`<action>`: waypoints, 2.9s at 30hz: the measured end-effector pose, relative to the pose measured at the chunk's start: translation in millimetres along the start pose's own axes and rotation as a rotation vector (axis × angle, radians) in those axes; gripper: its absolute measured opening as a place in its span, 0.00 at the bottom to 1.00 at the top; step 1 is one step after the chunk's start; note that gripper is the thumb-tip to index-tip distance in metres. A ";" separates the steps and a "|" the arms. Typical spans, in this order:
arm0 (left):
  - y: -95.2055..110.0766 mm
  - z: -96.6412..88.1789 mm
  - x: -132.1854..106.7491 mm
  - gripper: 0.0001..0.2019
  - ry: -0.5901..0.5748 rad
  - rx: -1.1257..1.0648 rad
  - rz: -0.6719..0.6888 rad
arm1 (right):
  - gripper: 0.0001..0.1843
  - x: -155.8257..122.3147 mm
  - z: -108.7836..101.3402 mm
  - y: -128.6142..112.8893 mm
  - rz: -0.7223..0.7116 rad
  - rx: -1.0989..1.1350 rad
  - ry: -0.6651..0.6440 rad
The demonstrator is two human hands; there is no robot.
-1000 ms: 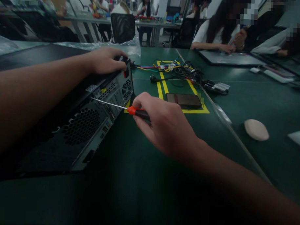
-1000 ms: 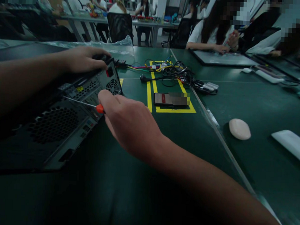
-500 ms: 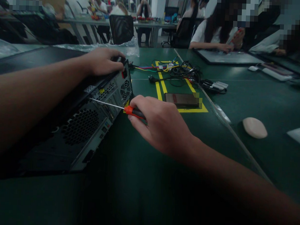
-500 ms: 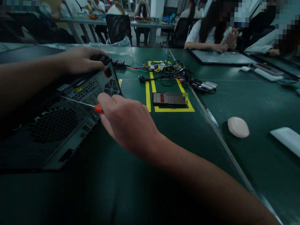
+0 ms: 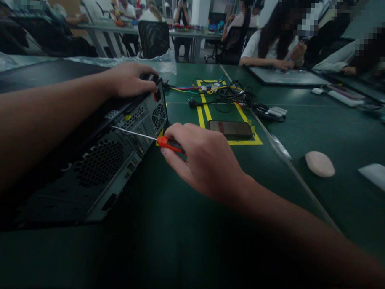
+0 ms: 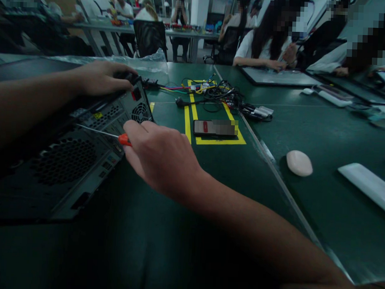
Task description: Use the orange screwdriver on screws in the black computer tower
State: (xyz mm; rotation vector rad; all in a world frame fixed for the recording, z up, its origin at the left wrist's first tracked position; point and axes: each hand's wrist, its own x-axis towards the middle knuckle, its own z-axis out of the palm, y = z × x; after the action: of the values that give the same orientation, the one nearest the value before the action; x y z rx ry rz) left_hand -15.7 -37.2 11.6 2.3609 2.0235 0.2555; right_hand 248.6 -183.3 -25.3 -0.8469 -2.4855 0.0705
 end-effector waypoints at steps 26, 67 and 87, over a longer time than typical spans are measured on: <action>0.1 1.2 1.4 0.38 0.020 0.002 -0.011 | 0.15 -1.6 -8.0 -8.5 -0.022 -0.122 -0.033; -0.2 2.5 1.0 0.38 0.040 0.002 -0.008 | 0.16 -6.3 -10.5 -20.1 0.064 -0.137 0.044; 0.4 0.8 1.4 0.37 0.023 -0.004 -0.027 | 0.18 -3.0 -11.8 -13.6 0.028 -0.184 0.010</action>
State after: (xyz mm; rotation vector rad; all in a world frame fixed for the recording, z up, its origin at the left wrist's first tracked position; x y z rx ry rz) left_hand -15.0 -35.8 10.9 2.3378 2.0610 0.2870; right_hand 248.8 -197.3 -13.6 -0.9547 -2.4992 -0.1547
